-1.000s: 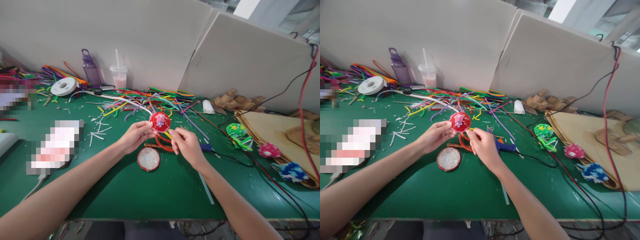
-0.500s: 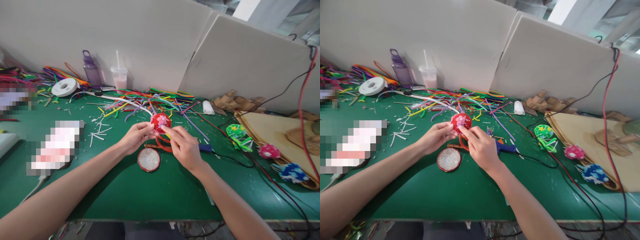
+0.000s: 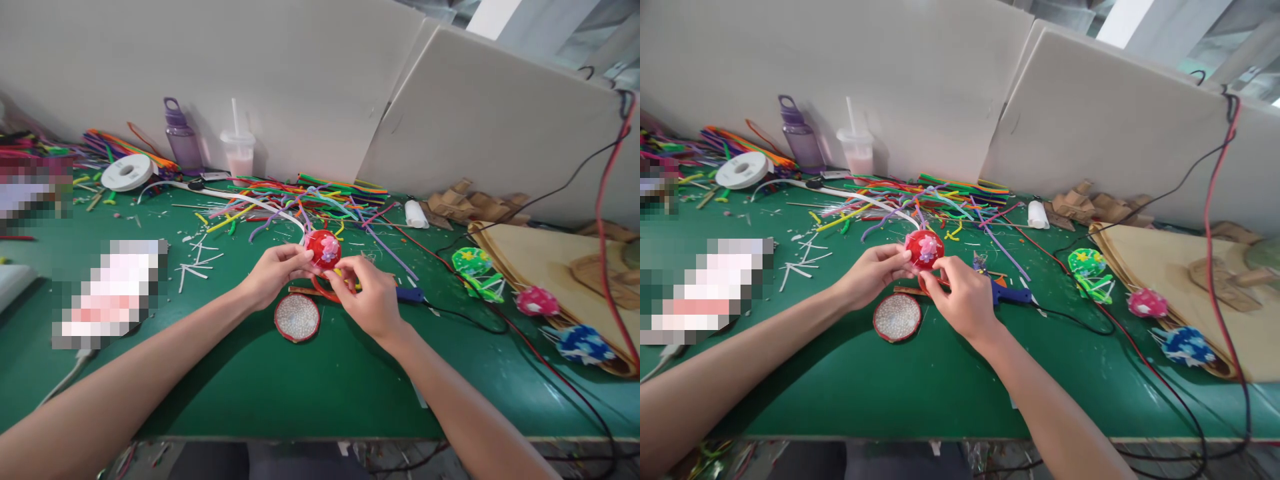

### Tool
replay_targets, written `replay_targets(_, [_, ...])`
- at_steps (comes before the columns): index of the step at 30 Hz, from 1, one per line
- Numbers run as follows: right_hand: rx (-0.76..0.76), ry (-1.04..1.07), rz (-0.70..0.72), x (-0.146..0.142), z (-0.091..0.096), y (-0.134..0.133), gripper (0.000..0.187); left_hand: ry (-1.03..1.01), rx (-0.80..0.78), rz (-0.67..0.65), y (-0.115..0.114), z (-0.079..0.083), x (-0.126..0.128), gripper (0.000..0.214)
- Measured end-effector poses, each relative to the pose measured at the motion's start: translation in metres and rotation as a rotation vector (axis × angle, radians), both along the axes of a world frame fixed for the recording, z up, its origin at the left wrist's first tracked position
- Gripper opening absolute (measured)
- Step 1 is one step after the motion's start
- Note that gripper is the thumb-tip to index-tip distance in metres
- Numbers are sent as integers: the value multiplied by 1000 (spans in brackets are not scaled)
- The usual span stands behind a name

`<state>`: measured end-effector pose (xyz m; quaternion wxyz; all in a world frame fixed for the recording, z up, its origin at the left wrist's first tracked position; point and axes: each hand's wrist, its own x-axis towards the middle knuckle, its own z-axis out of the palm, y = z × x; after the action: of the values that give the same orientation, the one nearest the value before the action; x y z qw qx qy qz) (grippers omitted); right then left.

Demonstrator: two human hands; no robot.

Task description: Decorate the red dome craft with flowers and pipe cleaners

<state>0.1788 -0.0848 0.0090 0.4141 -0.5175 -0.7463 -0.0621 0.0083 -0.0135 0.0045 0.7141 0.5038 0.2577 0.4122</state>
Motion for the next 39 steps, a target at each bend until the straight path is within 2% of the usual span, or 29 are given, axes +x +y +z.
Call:
replay_targets(5, [-74,-21,-35,-2,-1,1,20,58,116,-25,-3,-1,2,17])
replay_targets(11, [-51,-96,-18,-1,-2,2,23,85,151,-16,-6,0,2,18])
replay_targets(14, [-85,-136,125,0,0,1,22,62,109,24,-5,0,2,18])
replay_targets(18, [-266,-195,425,-3,3,-5,20,-16,1,67,-1,0,1,15])
replay_targets(20, [-346,-172,513,-6,4,-8,20,-65,-54,81,3,0,-1,14])
replay_targets(22, [-403,-149,542,-7,6,-9,19,-109,-103,94,7,-1,-3,11])
replay_targets(25, [-438,-116,482,-5,8,-6,15,-151,-161,108,9,0,-5,7])
replay_targets(28, [-374,-50,339,-1,7,-2,20,-156,-167,80,9,1,-5,7])
replay_targets(31, [-299,118,179,2,5,1,18,-140,-124,12,6,1,-4,8])
replay_targets(33, [-302,258,108,1,6,1,14,-126,-104,-21,4,2,-3,10])
replay_targets(36, [-331,445,82,-2,8,1,15,-103,-94,-39,2,2,-3,12])
replay_targets(39, [-288,567,84,-5,8,2,18,-75,-73,-52,1,2,-2,15])
